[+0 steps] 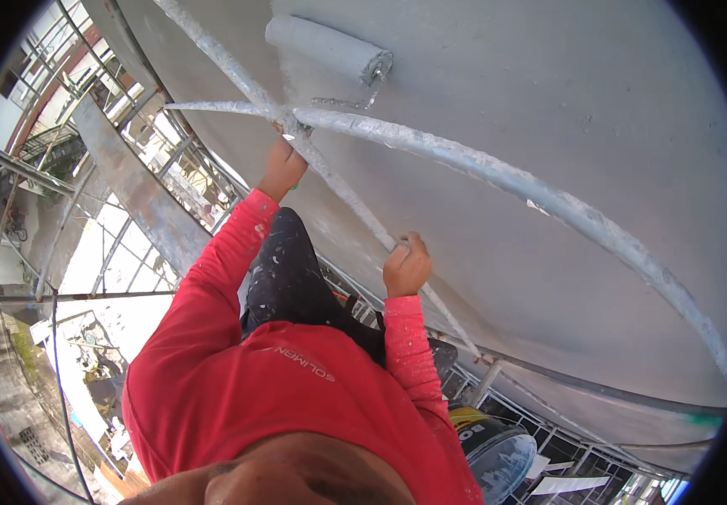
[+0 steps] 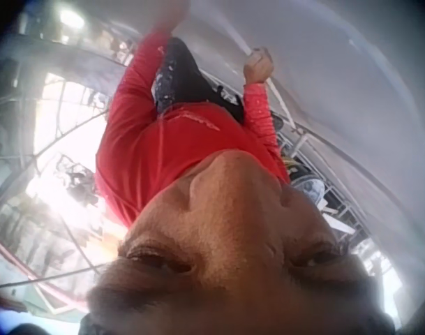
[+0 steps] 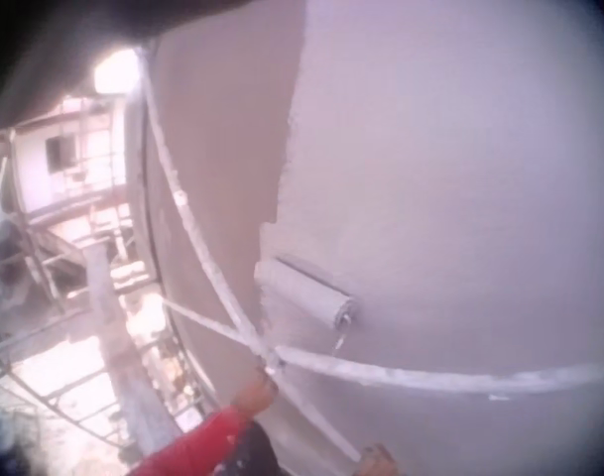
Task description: The person paints a curved ceiling surface using a paint roller. They repeatedly dip the roller into a bucket of white paint and apply it to the ceiling, working around metal scaffolding bars. The person occasionally moves along the scaffolding to reach different sections of the ceiling.
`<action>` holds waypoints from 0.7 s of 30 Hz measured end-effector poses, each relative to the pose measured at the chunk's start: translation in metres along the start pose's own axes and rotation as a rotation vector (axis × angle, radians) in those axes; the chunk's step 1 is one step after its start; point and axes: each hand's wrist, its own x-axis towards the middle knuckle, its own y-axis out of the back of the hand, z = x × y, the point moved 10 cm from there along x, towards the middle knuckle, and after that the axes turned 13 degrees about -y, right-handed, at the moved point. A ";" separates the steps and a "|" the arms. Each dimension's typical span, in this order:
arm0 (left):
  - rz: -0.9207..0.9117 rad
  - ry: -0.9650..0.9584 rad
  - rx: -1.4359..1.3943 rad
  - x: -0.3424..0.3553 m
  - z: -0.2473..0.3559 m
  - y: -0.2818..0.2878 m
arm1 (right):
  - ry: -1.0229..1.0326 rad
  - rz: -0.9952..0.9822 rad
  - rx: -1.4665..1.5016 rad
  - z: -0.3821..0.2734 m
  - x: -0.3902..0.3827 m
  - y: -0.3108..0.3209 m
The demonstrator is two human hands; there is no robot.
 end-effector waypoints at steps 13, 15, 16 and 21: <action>-0.078 -0.059 -0.020 -0.021 0.020 0.008 | -0.040 -0.017 0.018 0.007 -0.004 0.002; -0.132 0.014 0.171 -0.057 -0.007 0.016 | -0.045 -0.016 0.036 0.002 -0.002 0.001; -0.162 0.028 0.245 -0.072 -0.013 0.018 | -0.053 -0.018 0.040 0.000 -0.002 0.002; -0.342 0.168 0.301 -0.104 0.001 0.012 | -0.043 -0.004 0.074 0.001 -0.001 0.007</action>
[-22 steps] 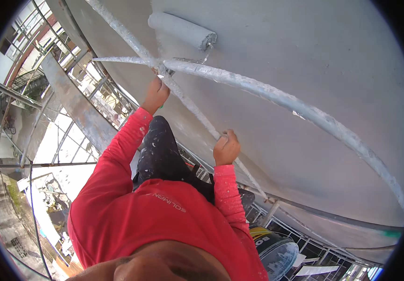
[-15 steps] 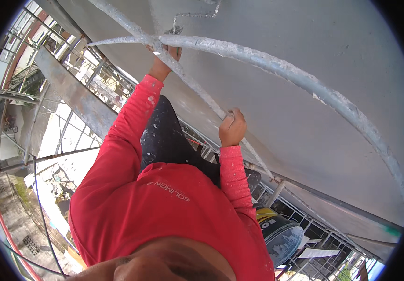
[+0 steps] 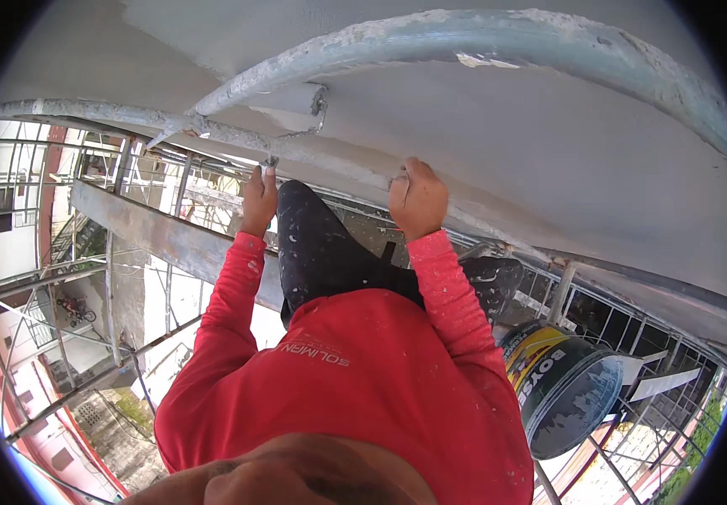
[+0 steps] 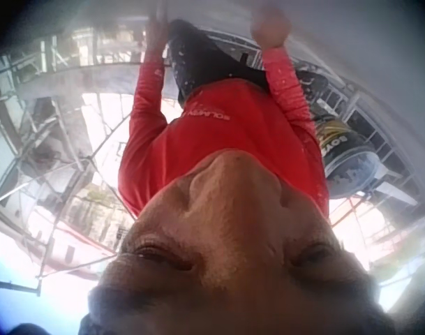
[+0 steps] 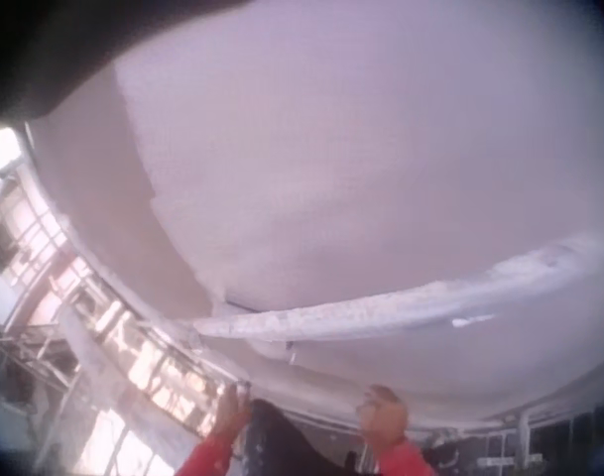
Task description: The person paints a curved ceiling surface using a paint roller. They repeatedly dip the roller into a bucket of white paint and apply it to the ceiling, working around metal scaffolding bars. The person occasionally moves along the scaffolding to reach different sections of the ceiling.
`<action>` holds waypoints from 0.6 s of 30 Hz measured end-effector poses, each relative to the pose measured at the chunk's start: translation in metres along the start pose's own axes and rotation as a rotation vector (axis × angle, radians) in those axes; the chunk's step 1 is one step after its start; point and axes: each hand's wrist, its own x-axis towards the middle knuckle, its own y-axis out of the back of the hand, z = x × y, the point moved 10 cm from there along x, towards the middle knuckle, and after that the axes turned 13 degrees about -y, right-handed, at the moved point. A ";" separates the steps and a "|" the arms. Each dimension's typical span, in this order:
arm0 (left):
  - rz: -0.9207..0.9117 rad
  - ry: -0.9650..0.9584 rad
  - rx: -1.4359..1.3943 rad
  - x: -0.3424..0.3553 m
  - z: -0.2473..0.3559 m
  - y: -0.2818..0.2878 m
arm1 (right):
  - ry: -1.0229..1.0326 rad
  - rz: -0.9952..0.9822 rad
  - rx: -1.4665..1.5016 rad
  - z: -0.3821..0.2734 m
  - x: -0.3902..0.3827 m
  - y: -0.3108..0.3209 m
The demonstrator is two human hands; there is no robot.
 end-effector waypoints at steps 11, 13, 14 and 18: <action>-0.285 0.110 0.265 -0.007 -0.075 -0.060 | -0.052 0.015 0.010 0.003 0.000 0.005; -0.390 0.273 0.211 0.002 -0.083 -0.073 | -0.042 0.023 -0.004 0.007 0.001 0.004; -0.441 0.356 0.183 0.004 -0.086 -0.079 | -0.035 0.025 -0.011 0.009 0.000 0.003; -0.487 0.456 0.094 0.000 -0.101 -0.084 | -0.033 0.013 -0.024 0.007 0.002 0.001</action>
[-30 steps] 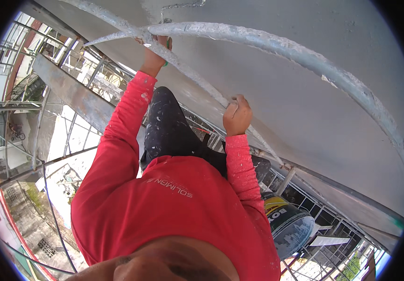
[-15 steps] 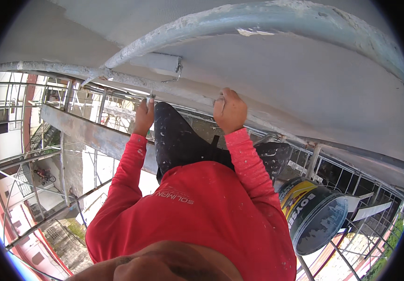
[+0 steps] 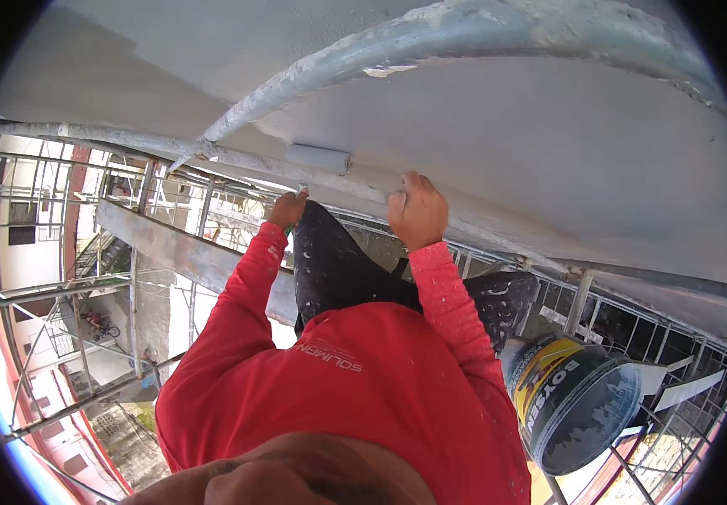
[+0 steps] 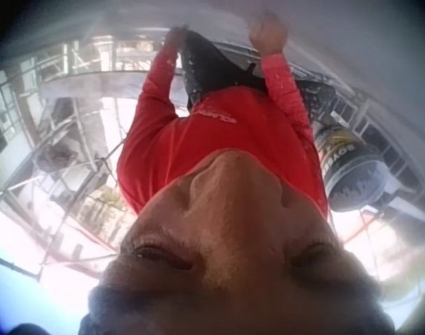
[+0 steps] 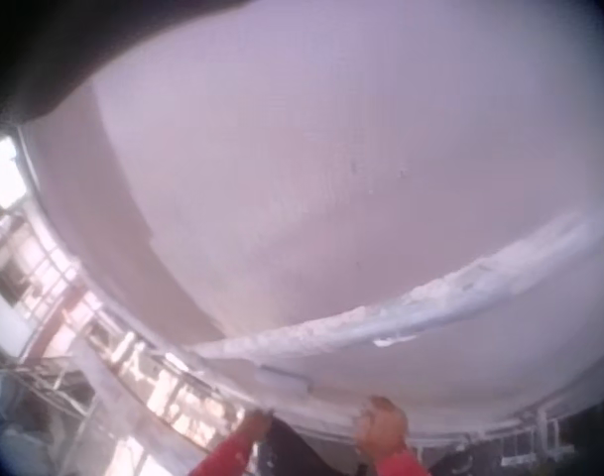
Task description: The person paints a curved ceiling surface using a paint roller. They repeatedly dip the roller into a bucket of white paint and apply it to the ceiling, working around metal scaffolding bars. The person occasionally moves along the scaffolding to reach different sections of the ceiling.
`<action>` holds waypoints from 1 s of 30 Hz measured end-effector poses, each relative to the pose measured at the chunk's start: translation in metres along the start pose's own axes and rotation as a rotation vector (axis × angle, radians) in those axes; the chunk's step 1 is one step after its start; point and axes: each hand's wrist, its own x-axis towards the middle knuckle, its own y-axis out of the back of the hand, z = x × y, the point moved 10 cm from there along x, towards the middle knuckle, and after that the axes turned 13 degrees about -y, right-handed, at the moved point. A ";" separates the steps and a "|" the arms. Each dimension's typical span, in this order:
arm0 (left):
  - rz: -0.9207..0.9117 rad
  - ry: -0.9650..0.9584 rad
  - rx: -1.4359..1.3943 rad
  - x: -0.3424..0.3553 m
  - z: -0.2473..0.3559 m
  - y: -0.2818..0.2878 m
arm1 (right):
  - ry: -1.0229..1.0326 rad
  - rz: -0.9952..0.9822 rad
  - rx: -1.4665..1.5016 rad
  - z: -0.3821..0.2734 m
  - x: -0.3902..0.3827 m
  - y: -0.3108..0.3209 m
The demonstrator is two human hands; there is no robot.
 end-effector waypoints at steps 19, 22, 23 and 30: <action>0.548 -0.728 -0.614 -0.092 0.163 0.138 | 0.010 -0.006 0.005 -0.001 -0.004 0.000; 0.716 -0.885 -0.812 -0.078 0.191 0.146 | 0.018 0.016 -0.006 -0.002 -0.005 0.001; 0.692 -0.890 -0.831 -0.069 0.202 0.152 | 0.017 0.028 -0.015 -0.002 -0.004 0.000; 0.816 -0.955 -0.867 -0.051 0.261 0.194 | -0.007 0.021 -0.009 0.000 -0.004 0.001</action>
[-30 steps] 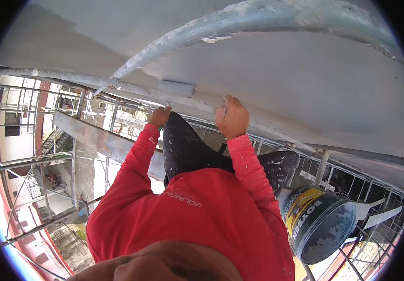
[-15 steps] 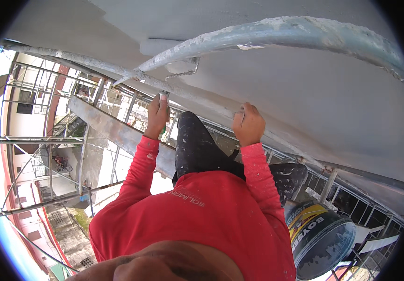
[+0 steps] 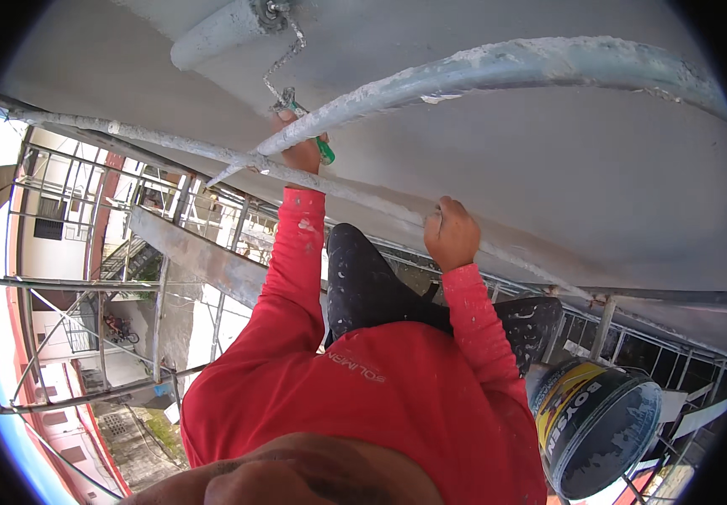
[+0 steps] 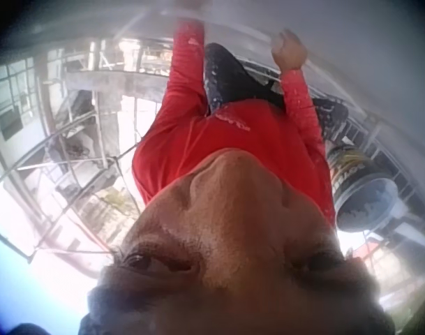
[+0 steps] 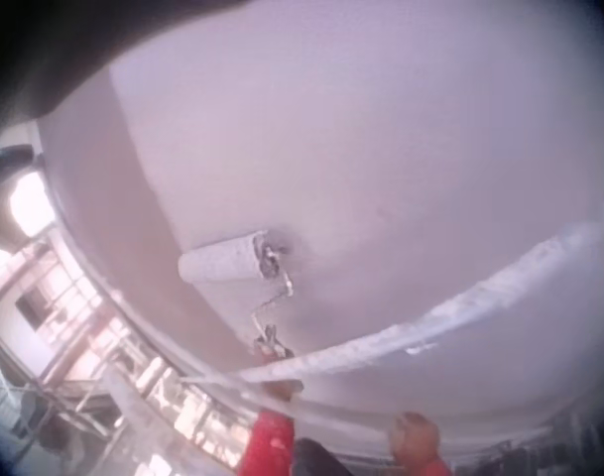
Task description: The person paints a curved ceiling surface using a paint roller. They repeatedly dip the roller into a bucket of white paint and apply it to the ceiling, working around metal scaffolding bars. The person occasionally moves along the scaffolding to reach different sections of the ceiling.
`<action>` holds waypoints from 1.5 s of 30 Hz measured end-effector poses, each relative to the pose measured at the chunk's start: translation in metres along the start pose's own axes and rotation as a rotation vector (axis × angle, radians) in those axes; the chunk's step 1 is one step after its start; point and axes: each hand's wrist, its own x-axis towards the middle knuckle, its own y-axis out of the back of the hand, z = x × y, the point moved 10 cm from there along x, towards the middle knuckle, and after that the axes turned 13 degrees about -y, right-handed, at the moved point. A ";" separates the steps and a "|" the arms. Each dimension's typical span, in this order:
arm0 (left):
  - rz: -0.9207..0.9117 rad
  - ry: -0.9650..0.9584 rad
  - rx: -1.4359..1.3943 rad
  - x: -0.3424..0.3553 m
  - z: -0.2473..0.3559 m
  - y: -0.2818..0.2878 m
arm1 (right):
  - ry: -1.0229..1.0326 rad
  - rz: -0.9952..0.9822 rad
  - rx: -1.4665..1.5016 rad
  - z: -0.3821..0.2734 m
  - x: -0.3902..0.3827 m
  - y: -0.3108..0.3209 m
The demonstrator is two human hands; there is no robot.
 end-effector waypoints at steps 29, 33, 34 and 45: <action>-0.937 0.963 0.833 -0.264 -0.152 0.062 | -0.005 0.035 0.015 -0.004 -0.001 0.005; -0.986 1.061 0.752 -0.279 -0.162 0.048 | 0.000 0.045 0.016 -0.005 0.002 0.006; -0.955 1.042 0.757 -0.278 -0.153 0.050 | 0.000 0.049 0.018 -0.005 0.002 0.006; -0.591 0.310 0.718 -0.220 0.005 0.033 | 0.016 0.112 0.075 0.001 -0.010 0.013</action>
